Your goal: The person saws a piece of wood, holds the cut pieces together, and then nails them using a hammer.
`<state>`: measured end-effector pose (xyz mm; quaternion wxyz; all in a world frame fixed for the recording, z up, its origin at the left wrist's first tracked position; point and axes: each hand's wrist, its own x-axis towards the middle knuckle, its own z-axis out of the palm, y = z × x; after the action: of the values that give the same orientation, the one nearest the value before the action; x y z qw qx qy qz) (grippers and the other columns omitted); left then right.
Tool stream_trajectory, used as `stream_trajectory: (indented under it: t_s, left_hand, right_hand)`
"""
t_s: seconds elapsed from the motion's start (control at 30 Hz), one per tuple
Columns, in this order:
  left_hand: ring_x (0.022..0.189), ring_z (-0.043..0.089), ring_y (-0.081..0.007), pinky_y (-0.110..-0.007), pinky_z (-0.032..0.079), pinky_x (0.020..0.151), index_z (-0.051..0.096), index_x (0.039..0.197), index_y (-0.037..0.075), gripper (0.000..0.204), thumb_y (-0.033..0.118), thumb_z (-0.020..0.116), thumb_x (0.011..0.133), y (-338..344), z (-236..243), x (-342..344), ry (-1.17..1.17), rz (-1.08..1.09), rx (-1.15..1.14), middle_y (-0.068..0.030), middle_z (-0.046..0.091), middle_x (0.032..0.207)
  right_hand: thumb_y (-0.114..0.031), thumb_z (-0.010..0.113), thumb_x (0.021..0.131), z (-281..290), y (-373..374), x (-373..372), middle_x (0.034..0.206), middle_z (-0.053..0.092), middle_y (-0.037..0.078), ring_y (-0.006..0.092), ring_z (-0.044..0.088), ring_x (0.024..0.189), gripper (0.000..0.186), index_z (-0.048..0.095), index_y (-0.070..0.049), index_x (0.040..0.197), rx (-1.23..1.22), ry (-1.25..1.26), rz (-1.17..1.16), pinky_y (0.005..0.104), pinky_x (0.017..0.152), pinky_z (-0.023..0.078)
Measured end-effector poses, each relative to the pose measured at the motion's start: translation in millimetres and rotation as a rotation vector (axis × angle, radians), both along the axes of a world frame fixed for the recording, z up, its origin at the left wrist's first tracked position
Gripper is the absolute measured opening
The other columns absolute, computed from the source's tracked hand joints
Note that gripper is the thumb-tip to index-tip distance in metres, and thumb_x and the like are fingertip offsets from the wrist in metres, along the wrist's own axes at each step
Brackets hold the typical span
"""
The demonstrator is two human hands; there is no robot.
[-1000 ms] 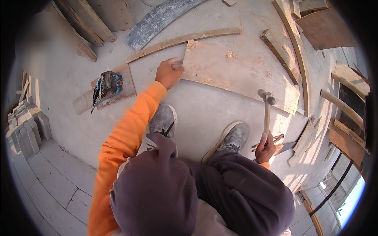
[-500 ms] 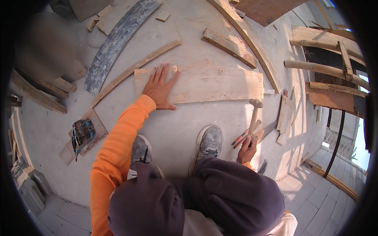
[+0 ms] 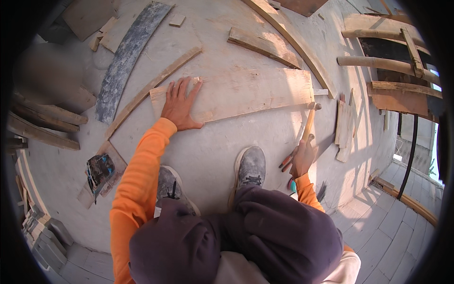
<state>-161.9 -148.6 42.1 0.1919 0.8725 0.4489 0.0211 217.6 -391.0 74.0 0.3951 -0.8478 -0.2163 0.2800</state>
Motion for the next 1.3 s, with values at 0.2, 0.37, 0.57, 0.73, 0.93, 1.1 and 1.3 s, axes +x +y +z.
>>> stream_trajectory:
  t_s: [0.2,0.37,0.57,0.73,0.93,1.1,1.3]
  left_hand:
    - [0.150,0.021,-0.0393,-0.055,0.010,0.126,0.026,0.160,0.019,0.132,0.050,0.091,0.049,1,4,0,0.010,0.037,-0.023,-0.0225,0.029,0.156]
    - [0.149,0.019,-0.0437,-0.055,0.013,0.125,0.025,0.160,0.018,0.133,0.047,0.091,0.049,-1,7,2,-0.002,0.025,-0.072,-0.0235,0.026,0.157]
    - [0.149,0.020,-0.0447,-0.055,0.014,0.125,0.027,0.159,0.018,0.132,0.043,0.092,0.048,-20,14,-13,0.030,0.030,-0.109,-0.0239,0.026,0.157]
    - [0.149,0.020,-0.0451,-0.055,0.014,0.125,0.026,0.160,0.018,0.132,0.044,0.092,0.049,-31,14,-30,0.038,0.045,-0.119,-0.0238,0.026,0.157]
    - [0.150,0.019,-0.0437,-0.055,0.012,0.125,0.024,0.160,0.016,0.134,0.047,0.092,0.049,-29,7,-28,-0.002,0.056,-0.140,-0.0230,0.026,0.158]
    - [0.151,0.020,-0.0410,-0.055,0.012,0.125,0.024,0.160,0.014,0.134,0.049,0.092,0.050,-31,1,-30,-0.022,0.060,-0.124,-0.0221,0.026,0.158]
    - [0.155,0.011,-0.0403,-0.051,0.008,0.127,0.020,0.162,0.015,0.134,0.051,0.090,0.055,-35,-1,-43,0.005,0.080,-0.150,-0.0235,0.017,0.164]
  right_hand:
    - [-0.026,0.052,0.107,6,11,-1,0.068,0.050,-0.003,0.0059,0.046,0.056,0.024,0.062,-0.004,0.102,0.009,-0.116,-0.024,0.0236,0.050,0.039]
    - [-0.024,0.051,0.106,-14,17,51,0.065,0.048,-0.003,0.0059,0.047,0.057,0.023,0.062,-0.005,0.100,0.178,-0.168,-0.074,0.0238,0.051,0.038]
    - [-0.026,0.056,0.102,-15,41,115,0.068,0.059,0.006,0.0173,0.059,0.062,0.029,0.063,0.000,0.112,0.033,-0.552,0.029,0.0334,0.060,0.048]
    - [-0.019,0.057,0.098,-29,50,126,0.104,0.070,0.023,0.0384,0.069,0.098,0.045,0.054,0.000,0.138,-0.188,-0.670,-0.040,0.0436,0.088,0.051]
    - [-0.014,0.059,0.095,-63,42,136,0.125,0.062,0.034,0.0470,0.062,0.117,0.056,0.043,0.002,0.146,-0.215,-0.533,-0.055,0.0450,0.101,0.047]
    - [-0.019,0.069,0.090,-58,57,110,0.140,0.051,0.035,0.0447,0.053,0.129,0.068,0.041,-0.001,0.150,-0.324,-0.581,0.064,0.0461,0.107,0.041]
    - [-0.047,0.085,0.077,-22,116,82,0.158,0.036,0.024,0.0408,0.038,0.142,0.106,0.031,-0.003,0.157,-0.075,-0.989,0.815,0.0509,0.114,0.032]
